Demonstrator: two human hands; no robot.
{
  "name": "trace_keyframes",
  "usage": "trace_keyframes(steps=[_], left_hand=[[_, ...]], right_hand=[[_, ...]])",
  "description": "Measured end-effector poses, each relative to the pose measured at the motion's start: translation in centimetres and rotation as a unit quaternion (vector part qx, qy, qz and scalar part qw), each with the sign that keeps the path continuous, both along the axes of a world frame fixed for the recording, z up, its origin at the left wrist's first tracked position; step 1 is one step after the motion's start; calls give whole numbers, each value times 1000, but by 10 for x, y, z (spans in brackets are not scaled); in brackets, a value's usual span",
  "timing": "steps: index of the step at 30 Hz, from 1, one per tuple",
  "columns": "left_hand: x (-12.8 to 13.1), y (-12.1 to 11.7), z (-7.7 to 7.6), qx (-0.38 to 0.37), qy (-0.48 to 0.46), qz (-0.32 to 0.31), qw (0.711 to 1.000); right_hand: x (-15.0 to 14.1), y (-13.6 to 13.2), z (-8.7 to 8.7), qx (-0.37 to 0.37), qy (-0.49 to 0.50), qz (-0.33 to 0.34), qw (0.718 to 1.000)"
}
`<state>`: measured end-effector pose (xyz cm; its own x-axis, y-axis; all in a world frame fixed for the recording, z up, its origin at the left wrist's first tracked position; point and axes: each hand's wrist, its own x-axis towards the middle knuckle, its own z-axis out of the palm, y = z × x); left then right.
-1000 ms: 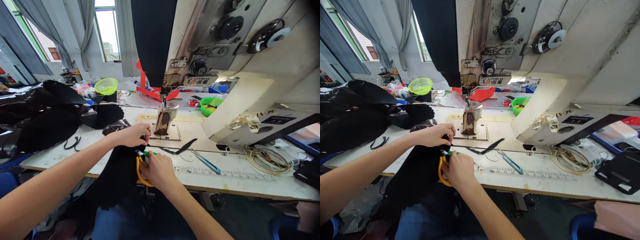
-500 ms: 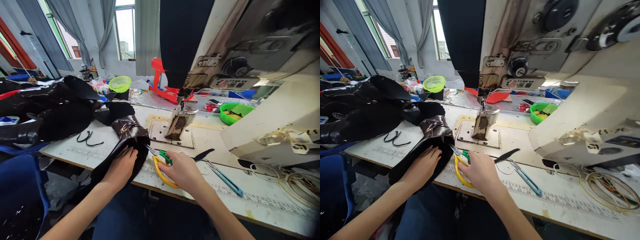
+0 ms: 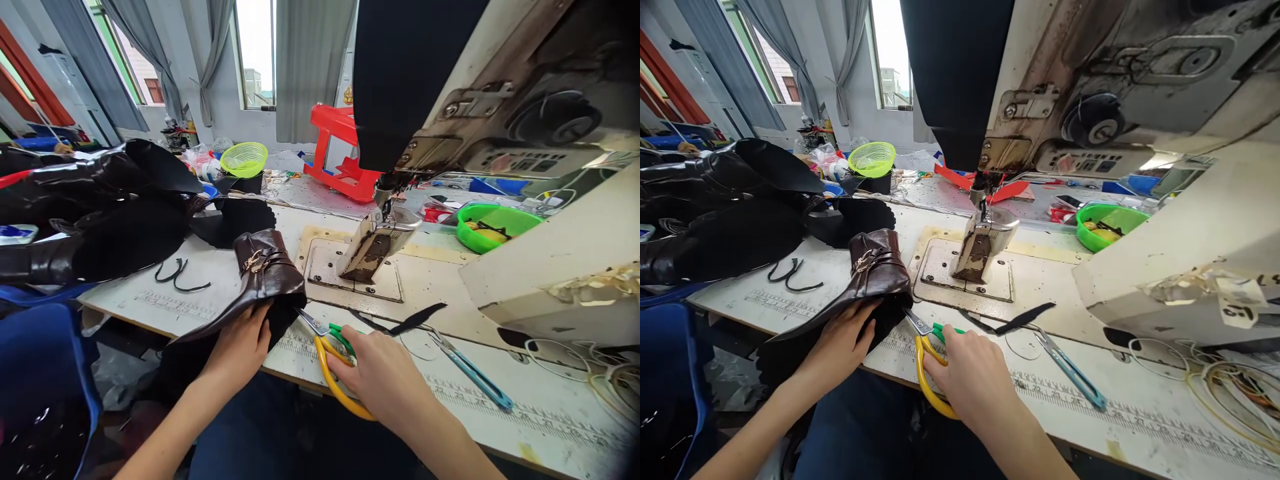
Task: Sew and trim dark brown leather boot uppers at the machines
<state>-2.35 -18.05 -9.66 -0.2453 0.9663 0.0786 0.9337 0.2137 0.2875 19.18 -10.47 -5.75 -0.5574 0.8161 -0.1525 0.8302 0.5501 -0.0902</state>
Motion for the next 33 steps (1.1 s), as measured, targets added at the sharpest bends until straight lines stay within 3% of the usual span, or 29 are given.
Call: trace_keyframes(steps=[6, 16, 19, 24, 33], left_hand=[[7, 6, -12, 57, -71, 58, 994], [11, 6, -15, 83, -96, 56, 990], [11, 6, -14, 84, -101, 58, 990], [10, 6, -14, 88, -110, 57, 988], [10, 6, -12, 80, -117, 59, 988]], right_hand=[[2, -8, -5, 45, 4, 36, 998], [-11, -32, -4, 72, -29, 45, 996], [-5, -28, -7, 69, -38, 81, 994], [5, -10, -13, 76, -11, 83, 994], [2, -4, -5, 75, -4, 85, 994]])
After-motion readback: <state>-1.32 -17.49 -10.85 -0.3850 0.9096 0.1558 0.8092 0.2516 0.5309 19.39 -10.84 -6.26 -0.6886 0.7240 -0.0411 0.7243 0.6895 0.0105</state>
